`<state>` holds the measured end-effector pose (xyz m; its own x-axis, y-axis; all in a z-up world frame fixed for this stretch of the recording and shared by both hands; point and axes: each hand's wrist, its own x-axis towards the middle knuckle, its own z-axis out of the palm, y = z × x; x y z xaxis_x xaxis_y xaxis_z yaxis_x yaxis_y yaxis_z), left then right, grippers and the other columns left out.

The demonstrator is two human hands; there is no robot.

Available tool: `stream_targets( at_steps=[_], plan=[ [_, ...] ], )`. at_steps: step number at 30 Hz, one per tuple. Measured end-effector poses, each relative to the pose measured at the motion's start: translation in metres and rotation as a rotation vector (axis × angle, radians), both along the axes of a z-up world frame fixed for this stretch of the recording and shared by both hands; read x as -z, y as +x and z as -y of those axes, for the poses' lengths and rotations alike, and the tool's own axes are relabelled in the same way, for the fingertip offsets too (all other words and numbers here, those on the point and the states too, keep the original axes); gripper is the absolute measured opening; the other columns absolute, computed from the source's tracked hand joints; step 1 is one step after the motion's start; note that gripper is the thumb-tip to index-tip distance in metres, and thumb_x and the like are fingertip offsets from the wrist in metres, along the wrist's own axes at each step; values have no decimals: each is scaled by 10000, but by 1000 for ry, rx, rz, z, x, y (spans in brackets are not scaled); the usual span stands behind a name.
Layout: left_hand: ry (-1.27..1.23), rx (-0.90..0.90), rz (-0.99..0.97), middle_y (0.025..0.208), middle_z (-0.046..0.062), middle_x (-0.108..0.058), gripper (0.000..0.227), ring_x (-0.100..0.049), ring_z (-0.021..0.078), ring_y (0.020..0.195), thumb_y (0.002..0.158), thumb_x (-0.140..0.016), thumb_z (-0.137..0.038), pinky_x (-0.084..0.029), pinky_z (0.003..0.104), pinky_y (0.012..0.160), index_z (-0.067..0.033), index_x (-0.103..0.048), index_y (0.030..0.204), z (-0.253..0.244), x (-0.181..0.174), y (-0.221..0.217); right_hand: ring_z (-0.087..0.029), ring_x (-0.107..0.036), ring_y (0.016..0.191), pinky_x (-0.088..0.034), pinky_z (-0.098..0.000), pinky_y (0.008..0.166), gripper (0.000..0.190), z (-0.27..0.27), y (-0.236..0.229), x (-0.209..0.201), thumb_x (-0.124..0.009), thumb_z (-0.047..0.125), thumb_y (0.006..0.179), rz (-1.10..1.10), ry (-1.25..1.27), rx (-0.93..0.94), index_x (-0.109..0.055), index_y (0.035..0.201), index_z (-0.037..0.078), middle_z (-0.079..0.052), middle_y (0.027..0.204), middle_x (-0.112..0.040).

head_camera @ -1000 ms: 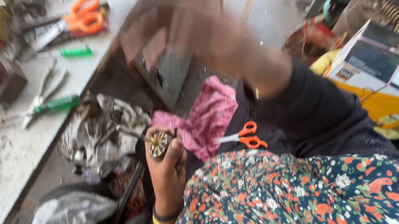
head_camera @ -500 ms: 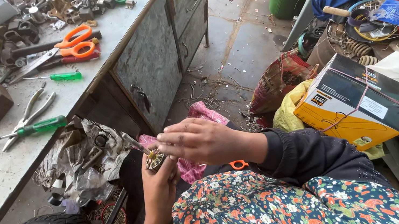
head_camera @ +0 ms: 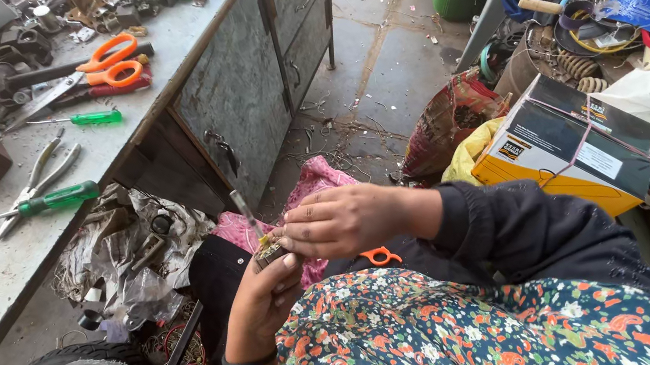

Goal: The person sits on the floor and uses a screwdriver and scissors to strip insulation and trim wires on a small motor armature. They repeatedly rotate the component to access different slots, cutting and pulling wire ends to prepare the windings.

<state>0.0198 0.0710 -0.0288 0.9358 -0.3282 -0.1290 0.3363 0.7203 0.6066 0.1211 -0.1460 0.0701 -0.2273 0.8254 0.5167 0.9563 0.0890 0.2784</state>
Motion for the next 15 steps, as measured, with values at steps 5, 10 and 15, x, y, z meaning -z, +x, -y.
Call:
stream_targets(
  at_steps=[5, 10, 15],
  plan=[
    [88, -13, -16, 727, -46, -485, 233, -381, 10, 535, 931, -666, -99, -294, 175, 424, -30, -561, 1127, 7, -6, -1, -212, -676, 1094, -561, -368, 977, 295, 5, -1, -5, -622, 208, 945, 64, -11, 6, -692, 1156, 14, -70, 1120, -679],
    [204, -141, 36, 744, -45, -512, 291, -409, 17, 541, 922, -675, -45, -318, 188, 443, -42, -551, 1184, 15, -17, -3, -216, -680, 973, -552, -354, 835, 281, 3, -6, 5, -632, 220, 895, -2, -11, 72, -700, 1097, 36, -59, 1038, -679],
    [414, -264, 152, 851, -3, -613, 427, -546, 44, 654, 852, -748, 24, -434, 195, 533, -53, -529, 1211, 18, -12, -2, -237, -669, 893, -540, -377, 786, 269, 2, -14, 20, -684, 177, 827, -311, 31, 157, -705, 1056, 38, -69, 992, -677]
  ],
)
